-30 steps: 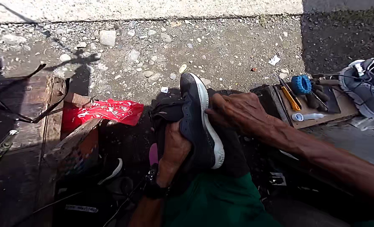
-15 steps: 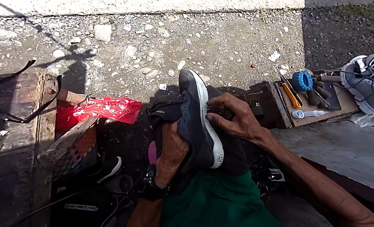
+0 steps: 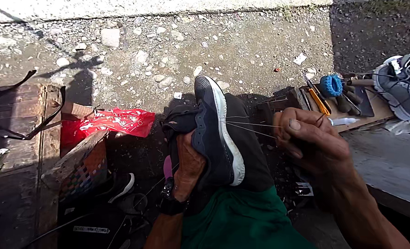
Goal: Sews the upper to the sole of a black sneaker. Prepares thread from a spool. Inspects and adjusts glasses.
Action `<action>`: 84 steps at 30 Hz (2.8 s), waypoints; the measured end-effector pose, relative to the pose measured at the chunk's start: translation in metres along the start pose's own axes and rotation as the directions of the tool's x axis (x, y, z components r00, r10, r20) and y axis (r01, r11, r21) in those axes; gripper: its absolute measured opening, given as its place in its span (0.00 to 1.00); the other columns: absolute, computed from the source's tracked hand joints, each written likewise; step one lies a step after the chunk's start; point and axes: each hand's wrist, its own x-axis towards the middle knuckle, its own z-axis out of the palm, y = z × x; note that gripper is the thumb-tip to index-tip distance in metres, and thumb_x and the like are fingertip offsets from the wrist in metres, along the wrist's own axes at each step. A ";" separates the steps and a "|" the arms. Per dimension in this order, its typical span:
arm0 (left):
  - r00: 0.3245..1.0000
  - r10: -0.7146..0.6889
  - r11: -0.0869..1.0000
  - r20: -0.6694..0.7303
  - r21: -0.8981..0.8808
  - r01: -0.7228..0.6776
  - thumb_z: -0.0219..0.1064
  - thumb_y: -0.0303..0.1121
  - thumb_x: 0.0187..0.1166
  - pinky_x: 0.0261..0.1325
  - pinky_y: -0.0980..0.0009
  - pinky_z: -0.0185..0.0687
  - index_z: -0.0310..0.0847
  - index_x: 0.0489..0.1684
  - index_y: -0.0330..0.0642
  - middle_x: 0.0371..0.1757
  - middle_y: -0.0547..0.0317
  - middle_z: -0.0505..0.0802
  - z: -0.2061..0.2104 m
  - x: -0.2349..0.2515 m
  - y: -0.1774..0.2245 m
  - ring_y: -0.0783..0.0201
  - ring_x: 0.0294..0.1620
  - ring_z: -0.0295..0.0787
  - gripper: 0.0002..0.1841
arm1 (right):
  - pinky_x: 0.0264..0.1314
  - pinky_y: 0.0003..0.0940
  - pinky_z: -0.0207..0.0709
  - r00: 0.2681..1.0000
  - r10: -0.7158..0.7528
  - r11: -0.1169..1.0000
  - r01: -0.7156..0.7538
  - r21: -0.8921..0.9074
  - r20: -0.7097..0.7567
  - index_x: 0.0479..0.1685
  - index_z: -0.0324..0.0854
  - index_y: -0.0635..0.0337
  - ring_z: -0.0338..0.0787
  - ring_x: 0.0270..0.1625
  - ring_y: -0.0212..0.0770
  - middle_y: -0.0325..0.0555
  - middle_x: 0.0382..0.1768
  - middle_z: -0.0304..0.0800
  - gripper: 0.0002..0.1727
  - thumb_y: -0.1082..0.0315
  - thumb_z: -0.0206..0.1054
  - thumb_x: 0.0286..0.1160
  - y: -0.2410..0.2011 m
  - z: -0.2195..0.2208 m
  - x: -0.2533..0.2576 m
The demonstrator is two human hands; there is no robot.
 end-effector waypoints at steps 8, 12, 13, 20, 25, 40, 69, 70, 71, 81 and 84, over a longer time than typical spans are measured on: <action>0.997 0.082 0.980 0.018 0.181 -0.083 0.65 0.36 0.73 0.40 0.55 0.86 0.90 0.29 0.34 0.28 0.47 0.93 -0.017 0.002 0.002 0.54 0.32 0.94 0.13 | 0.23 0.13 0.72 0.998 0.000 0.779 -0.044 -0.626 -0.069 0.42 0.80 0.51 0.78 0.23 0.19 0.26 0.26 0.81 0.04 0.66 0.68 0.73 0.007 -0.019 0.001; 0.997 0.062 0.978 0.041 0.196 -0.068 0.63 0.31 0.74 0.40 0.63 0.87 0.91 0.35 0.36 0.33 0.52 0.94 -0.031 -0.011 0.003 0.61 0.36 0.94 0.11 | 0.25 0.30 0.71 0.972 -0.226 0.252 0.123 -0.960 0.066 0.42 0.94 0.52 0.80 0.26 0.30 0.37 0.27 0.83 0.13 0.66 0.61 0.73 0.037 -0.012 0.008; 0.998 0.064 0.977 0.031 0.201 -0.069 0.61 0.28 0.74 0.39 0.65 0.85 0.92 0.37 0.35 0.32 0.52 0.94 -0.034 -0.016 0.003 0.61 0.35 0.92 0.12 | 0.22 0.35 0.69 0.966 -0.245 0.182 0.130 -0.975 0.083 0.48 0.95 0.50 0.80 0.23 0.35 0.40 0.26 0.82 0.15 0.64 0.61 0.74 0.047 -0.008 0.011; 0.982 -0.154 0.960 -0.110 0.219 0.175 0.56 0.26 0.80 0.31 0.85 0.73 0.91 0.53 0.31 0.33 0.52 0.93 -0.091 -0.073 -0.032 0.80 0.25 0.78 0.16 | 0.46 0.18 0.79 0.993 -0.098 0.804 0.117 -0.583 0.064 0.43 0.92 0.61 0.85 0.46 0.24 0.39 0.45 0.89 0.12 0.62 0.68 0.82 0.062 0.005 0.011; 0.858 -0.508 0.742 -0.080 0.464 0.483 0.56 0.30 0.82 0.39 0.40 0.77 0.89 0.60 0.34 0.39 0.38 0.93 -0.128 -0.107 -0.078 0.44 0.35 0.87 0.18 | 0.42 0.17 0.79 0.991 -0.110 0.874 0.131 -0.469 0.073 0.38 0.88 0.59 0.86 0.43 0.23 0.38 0.45 0.90 0.13 0.59 0.66 0.84 0.033 -0.001 -0.011; 0.953 0.043 0.968 0.299 -0.250 0.034 0.66 0.28 0.73 0.61 0.80 0.84 0.88 0.41 0.34 0.40 0.61 0.95 -0.027 0.007 0.003 0.80 0.49 0.90 0.08 | 0.32 0.16 0.74 0.990 -0.127 0.729 0.048 -0.683 -0.066 0.44 0.89 0.59 0.80 0.27 0.19 0.31 0.26 0.86 0.11 0.59 0.73 0.77 0.084 0.017 0.021; 0.731 0.043 0.442 0.681 -0.669 0.598 0.79 0.32 0.66 0.70 0.67 0.85 0.81 0.67 0.48 0.60 0.66 0.94 -0.056 0.010 -0.006 0.69 0.62 0.90 0.26 | 0.39 0.23 0.84 0.995 0.072 0.562 -0.101 -0.821 -0.074 0.71 0.77 0.51 0.87 0.38 0.24 0.32 0.46 0.90 0.19 0.61 0.61 0.83 0.022 -0.043 0.012; 0.769 -0.062 0.451 0.636 -0.669 0.591 0.80 0.31 0.67 0.66 0.67 0.88 0.82 0.62 0.44 0.55 0.63 0.96 -0.049 0.006 0.005 0.68 0.57 0.93 0.23 | 0.41 0.22 0.85 0.997 0.059 0.589 -0.073 -0.805 -0.047 0.76 0.77 0.53 0.88 0.40 0.25 0.33 0.50 0.91 0.22 0.61 0.62 0.84 0.021 -0.042 0.007; 0.801 -0.189 0.477 0.568 -0.660 0.580 0.79 0.30 0.68 0.61 0.66 0.91 0.83 0.57 0.38 0.49 0.58 0.96 -0.040 0.004 0.018 0.66 0.51 0.95 0.19 | 0.41 0.20 0.85 0.999 0.037 0.623 -0.034 -0.781 -0.014 0.78 0.78 0.55 0.88 0.39 0.24 0.33 0.49 0.92 0.24 0.61 0.65 0.83 0.024 -0.037 0.003; 0.856 -0.428 0.615 0.291 -0.600 0.511 0.74 0.25 0.69 0.50 0.68 0.94 0.84 0.45 0.33 0.37 0.55 0.96 -0.011 -0.002 0.033 0.65 0.40 0.96 0.10 | 0.34 0.25 0.79 0.979 -0.184 0.559 0.180 -0.809 0.091 0.52 0.95 0.51 0.86 0.34 0.27 0.35 0.34 0.89 0.14 0.58 0.65 0.83 0.081 0.004 0.017; 0.863 -0.423 0.619 0.275 -0.608 0.497 0.74 0.24 0.68 0.49 0.68 0.94 0.85 0.44 0.33 0.36 0.55 0.96 -0.010 -0.003 0.033 0.65 0.40 0.96 0.10 | 0.33 0.26 0.79 0.975 -0.205 0.530 0.182 -0.828 0.083 0.49 0.96 0.51 0.86 0.35 0.27 0.35 0.33 0.90 0.13 0.61 0.65 0.81 0.082 0.007 0.021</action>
